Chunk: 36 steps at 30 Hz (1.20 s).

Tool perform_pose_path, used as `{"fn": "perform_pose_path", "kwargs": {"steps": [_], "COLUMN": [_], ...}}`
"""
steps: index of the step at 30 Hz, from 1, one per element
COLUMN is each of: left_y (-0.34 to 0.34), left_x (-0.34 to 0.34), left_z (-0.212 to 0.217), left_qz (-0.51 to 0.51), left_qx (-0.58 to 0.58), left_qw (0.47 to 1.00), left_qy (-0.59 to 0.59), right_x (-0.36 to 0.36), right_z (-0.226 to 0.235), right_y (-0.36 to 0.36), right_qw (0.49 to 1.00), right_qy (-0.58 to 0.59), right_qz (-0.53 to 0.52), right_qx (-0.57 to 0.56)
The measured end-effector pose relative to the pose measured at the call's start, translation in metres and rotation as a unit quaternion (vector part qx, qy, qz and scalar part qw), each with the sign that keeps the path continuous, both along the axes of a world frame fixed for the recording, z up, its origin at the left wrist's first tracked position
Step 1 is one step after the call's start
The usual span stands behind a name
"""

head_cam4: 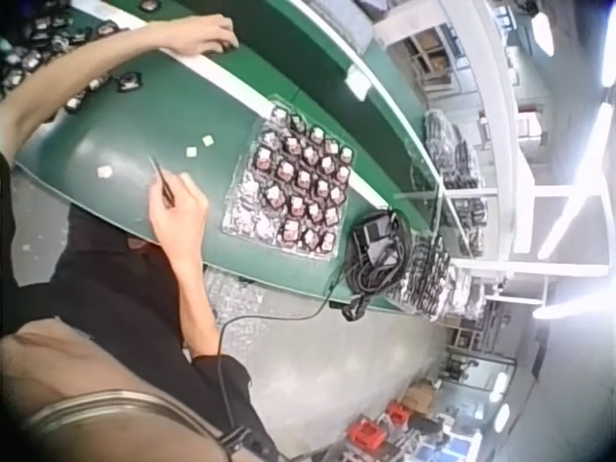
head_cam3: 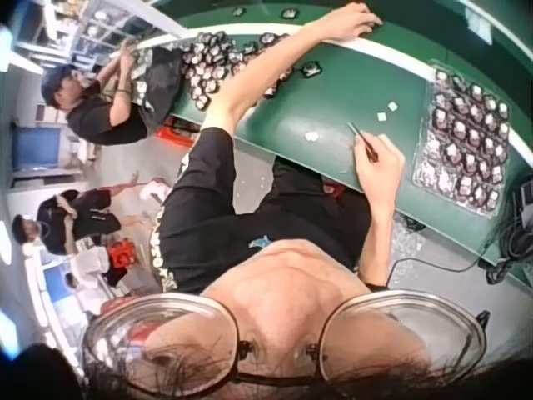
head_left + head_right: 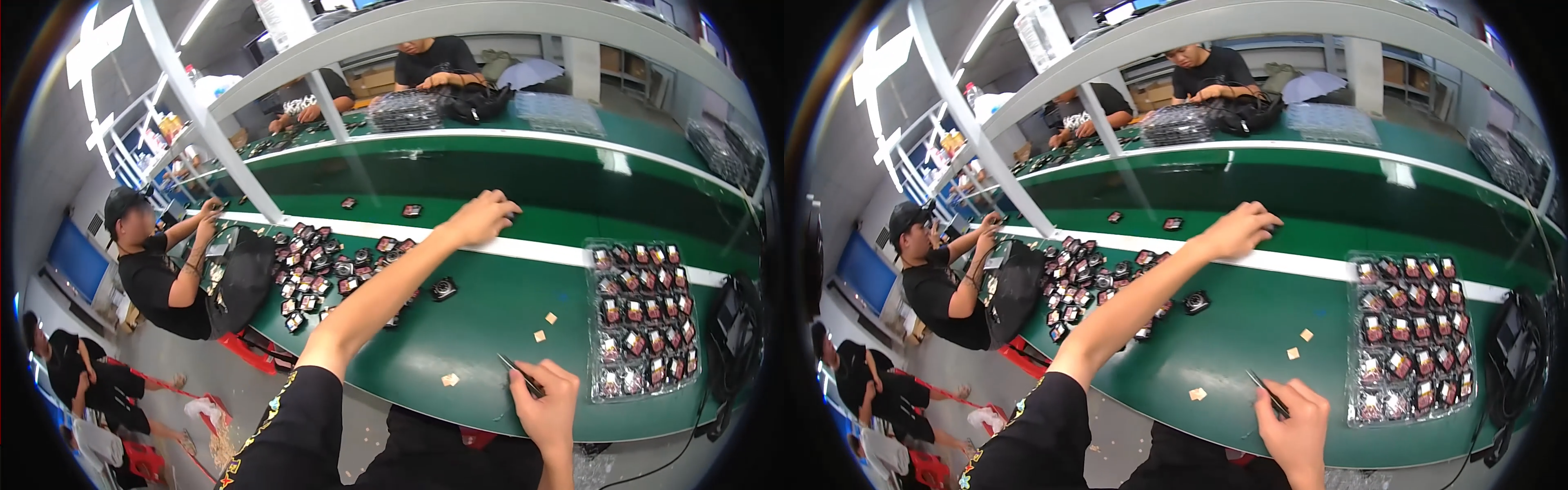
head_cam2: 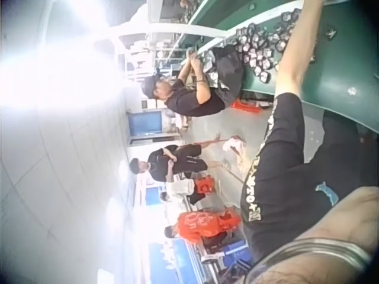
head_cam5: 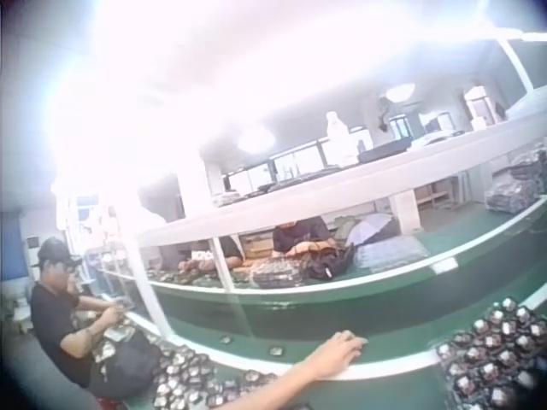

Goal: Assembling internal components of smartwatches at a factory workbench.

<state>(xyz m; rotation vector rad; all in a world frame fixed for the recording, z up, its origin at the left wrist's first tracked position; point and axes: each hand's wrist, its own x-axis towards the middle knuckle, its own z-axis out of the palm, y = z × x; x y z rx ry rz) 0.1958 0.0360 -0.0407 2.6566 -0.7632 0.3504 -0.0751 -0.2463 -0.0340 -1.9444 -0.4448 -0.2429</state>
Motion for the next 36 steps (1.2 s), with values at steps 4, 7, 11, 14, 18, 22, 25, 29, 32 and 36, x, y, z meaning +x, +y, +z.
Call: {"fn": "perform_pose_path", "kwargs": {"steps": [4, 7, 11, 14, 18, 22, 25, 29, 32, 36], "left_y": [-0.034, -0.040, -0.034, -0.019, -0.002, 0.017, 0.022, 0.015, 0.018, 0.025], "left_x": [-0.051, -0.100, -0.145, -0.159, -0.172, -0.183, -0.183, -0.180, -0.180, -0.179], "left_z": [0.017, 0.028, 0.020, 0.014, 0.016, 0.029, 0.024, 0.017, 0.026, 0.031], "left_qz": [-0.079, -0.157, -0.137, -0.102, -0.089, -0.128, -0.132, -0.125, -0.149, -0.183], "left_qx": [-0.025, -0.014, -0.018, -0.011, -0.033, -0.033, -0.043, -0.056, -0.058, -0.046], "left_qw": [0.996, 0.987, 0.990, 0.995, 0.995, 0.989, 0.988, 0.987, 0.983, 0.974], "left_qy": [0.040, 0.023, 0.017, -0.004, 0.035, 0.067, 0.063, 0.083, 0.089, 0.127], "right_x": [0.003, 0.002, 0.004, 0.004, 0.004, 0.007, 0.007, 0.010, 0.006, 0.005], "right_z": [-0.002, 0.002, 0.004, 0.002, 0.001, 0.005, 0.010, 0.011, 0.013, 0.009], "right_y": [-0.001, 0.004, 0.005, 0.007, 0.003, 0.001, 0.001, -0.001, 0.001, 0.008], "right_qw": [1.000, 1.000, 0.999, 0.999, 0.998, 0.996, 0.996, 0.994, 0.994, 0.996], "right_qy": [0.004, 0.009, 0.013, 0.013, 0.029, 0.039, 0.037, 0.047, 0.062, 0.041], "right_qz": [-0.017, -0.028, -0.033, -0.034, -0.033, 0.005, 0.000, -0.008, -0.024, -0.056], "right_qx": [-0.007, 0.002, -0.020, -0.030, -0.043, -0.074, -0.084, -0.098, -0.083, -0.056]}}
